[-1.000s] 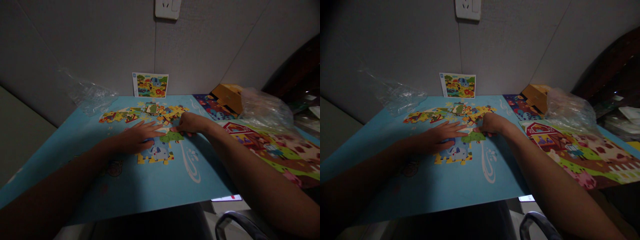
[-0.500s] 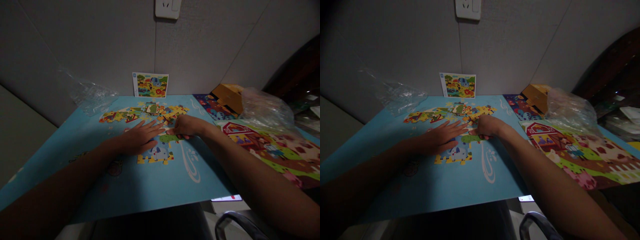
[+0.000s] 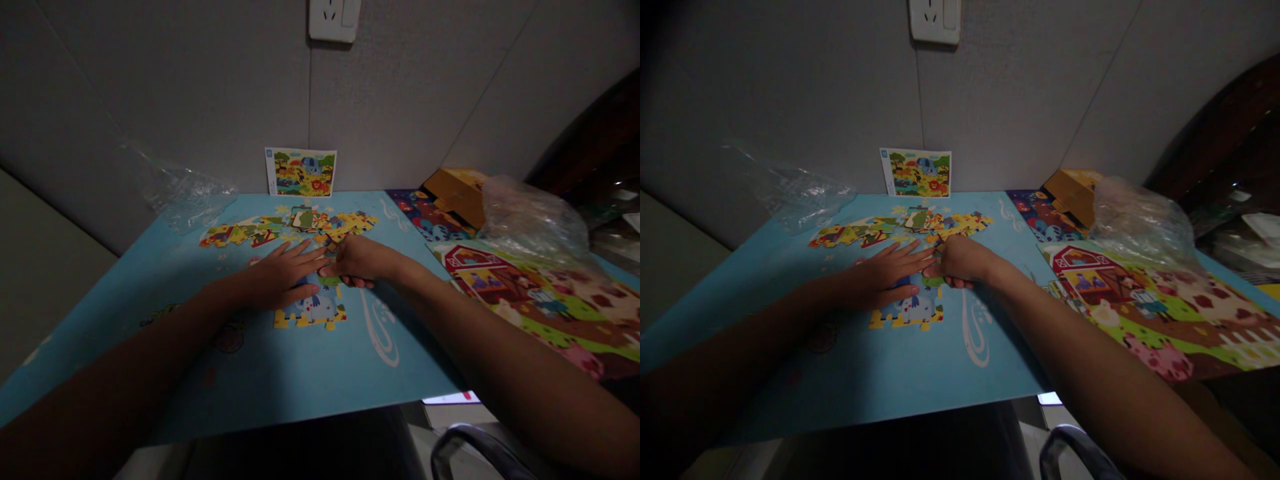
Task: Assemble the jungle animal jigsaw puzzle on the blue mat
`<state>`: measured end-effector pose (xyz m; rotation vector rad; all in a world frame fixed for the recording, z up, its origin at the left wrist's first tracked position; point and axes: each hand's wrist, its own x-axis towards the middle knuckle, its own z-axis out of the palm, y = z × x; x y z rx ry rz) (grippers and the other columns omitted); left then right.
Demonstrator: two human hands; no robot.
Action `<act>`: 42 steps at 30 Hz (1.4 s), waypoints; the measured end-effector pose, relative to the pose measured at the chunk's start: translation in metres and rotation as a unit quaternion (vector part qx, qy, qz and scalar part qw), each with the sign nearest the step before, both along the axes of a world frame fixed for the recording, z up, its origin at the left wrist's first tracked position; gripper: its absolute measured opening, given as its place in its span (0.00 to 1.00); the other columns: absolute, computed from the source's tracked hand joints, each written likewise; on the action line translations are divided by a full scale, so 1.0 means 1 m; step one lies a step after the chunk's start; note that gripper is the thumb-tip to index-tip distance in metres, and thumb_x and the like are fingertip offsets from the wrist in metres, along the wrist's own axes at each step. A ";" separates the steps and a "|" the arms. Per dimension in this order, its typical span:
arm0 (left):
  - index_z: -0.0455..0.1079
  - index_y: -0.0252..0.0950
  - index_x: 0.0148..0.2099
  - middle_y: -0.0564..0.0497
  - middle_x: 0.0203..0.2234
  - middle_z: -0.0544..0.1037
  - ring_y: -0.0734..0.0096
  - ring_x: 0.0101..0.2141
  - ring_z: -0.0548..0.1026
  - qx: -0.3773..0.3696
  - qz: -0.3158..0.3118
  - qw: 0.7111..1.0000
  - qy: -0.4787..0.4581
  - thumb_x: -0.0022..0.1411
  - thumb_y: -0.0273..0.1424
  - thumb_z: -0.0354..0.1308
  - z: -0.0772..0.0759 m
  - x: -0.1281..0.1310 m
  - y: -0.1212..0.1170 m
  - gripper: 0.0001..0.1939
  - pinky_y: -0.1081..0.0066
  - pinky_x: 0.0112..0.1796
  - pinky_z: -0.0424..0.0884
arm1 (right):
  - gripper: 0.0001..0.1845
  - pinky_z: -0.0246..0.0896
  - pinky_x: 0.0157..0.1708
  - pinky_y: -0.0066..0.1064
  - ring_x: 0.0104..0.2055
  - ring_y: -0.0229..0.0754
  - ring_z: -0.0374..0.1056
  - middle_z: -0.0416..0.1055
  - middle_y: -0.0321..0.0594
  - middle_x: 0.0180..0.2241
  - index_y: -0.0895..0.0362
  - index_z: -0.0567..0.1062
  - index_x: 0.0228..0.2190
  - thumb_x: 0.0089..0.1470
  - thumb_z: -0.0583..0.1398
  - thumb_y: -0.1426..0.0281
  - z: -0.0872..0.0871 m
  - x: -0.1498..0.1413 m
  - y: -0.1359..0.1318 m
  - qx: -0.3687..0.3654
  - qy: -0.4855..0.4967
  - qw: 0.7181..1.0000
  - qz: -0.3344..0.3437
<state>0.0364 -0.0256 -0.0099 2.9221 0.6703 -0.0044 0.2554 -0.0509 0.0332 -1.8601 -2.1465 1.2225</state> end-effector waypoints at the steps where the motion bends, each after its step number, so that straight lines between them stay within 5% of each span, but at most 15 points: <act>1: 0.51 0.35 0.74 0.39 0.73 0.51 0.45 0.72 0.46 -0.006 0.001 1.000 -0.002 0.74 0.40 0.46 0.001 0.000 0.000 0.31 0.39 0.66 0.48 | 0.26 0.55 0.16 0.25 0.11 0.31 0.57 0.64 0.31 0.10 0.57 0.69 0.14 0.54 0.67 0.55 -0.001 0.000 0.000 0.001 0.008 1.000 0.005; 10: 0.60 0.35 0.70 0.39 0.69 0.60 0.48 0.71 0.52 -0.054 -0.003 0.994 -0.091 0.71 0.35 0.53 -0.002 -0.008 0.007 0.28 0.41 0.66 0.51 | 0.24 0.53 0.20 0.25 0.13 0.31 0.57 0.62 0.31 0.10 0.56 0.67 0.13 0.57 0.63 0.63 -0.005 0.009 0.008 0.137 0.004 0.990 0.024; 18: 0.76 0.34 0.54 0.40 0.53 0.80 0.57 0.54 0.77 -0.001 -0.013 0.979 -0.202 0.68 0.32 0.54 -0.005 -0.010 0.018 0.16 0.56 0.56 0.71 | 0.22 0.56 0.13 0.22 0.09 0.32 0.59 0.63 0.30 0.08 0.56 0.66 0.15 0.57 0.62 0.64 -0.015 -0.004 0.003 0.045 0.122 0.991 0.000; 22: 0.79 0.34 0.45 0.42 0.42 0.83 0.54 0.47 0.78 0.087 0.146 0.958 -0.231 0.66 0.32 0.52 0.004 -0.016 0.026 0.15 0.53 0.54 0.71 | 0.24 0.57 0.12 0.21 0.09 0.31 0.57 0.64 0.31 0.08 0.56 0.66 0.15 0.54 0.66 0.60 -0.015 -0.008 0.001 0.010 0.174 0.985 -0.010; 26: 0.75 0.32 0.54 0.33 0.52 0.77 0.32 0.55 0.69 0.160 0.438 0.854 -0.233 0.60 0.31 0.54 0.010 -0.035 0.039 0.22 0.34 0.53 0.65 | 0.26 0.58 0.11 0.21 0.08 0.30 0.55 0.63 0.31 0.07 0.56 0.65 0.14 0.51 0.68 0.56 -0.013 -0.009 0.000 0.001 0.193 0.981 -0.014; 30: 0.74 0.32 0.56 0.27 0.56 0.72 0.22 0.58 0.65 0.100 0.573 0.800 -0.148 0.56 0.34 0.57 0.005 -0.054 0.051 0.26 0.27 0.52 0.61 | 0.26 0.55 0.10 0.20 0.08 0.29 0.55 0.62 0.31 0.07 0.56 0.65 0.14 0.50 0.67 0.56 -0.013 -0.009 0.000 0.004 0.193 0.981 -0.014; 33: 0.77 0.34 0.52 0.30 0.55 0.74 0.27 0.57 0.67 0.076 0.570 0.811 -0.106 0.55 0.36 0.56 -0.002 -0.059 0.059 0.23 0.32 0.52 0.64 | 0.25 0.55 0.10 0.20 0.08 0.30 0.57 0.62 0.30 0.07 0.56 0.65 0.14 0.51 0.67 0.56 -0.015 -0.008 0.000 0.007 0.192 0.981 -0.015; 38: 0.79 0.34 0.52 0.34 0.44 0.81 0.37 0.52 0.74 0.107 0.476 0.864 -0.126 0.53 0.31 0.55 -0.006 -0.057 0.066 0.24 0.41 0.54 0.69 | 0.23 0.56 0.11 0.21 0.09 0.31 0.59 0.63 0.30 0.08 0.56 0.65 0.15 0.53 0.66 0.59 -0.016 -0.008 0.001 0.010 0.194 0.981 -0.013; 42: 0.77 0.31 0.56 0.34 0.50 0.81 0.42 0.51 0.77 0.061 0.454 0.874 -0.164 0.58 0.29 0.54 -0.001 -0.051 0.063 0.24 0.48 0.55 0.71 | 0.24 0.57 0.11 0.21 0.09 0.31 0.59 0.62 0.30 0.07 0.55 0.65 0.14 0.52 0.66 0.58 -0.015 -0.009 0.001 0.011 0.192 0.981 -0.013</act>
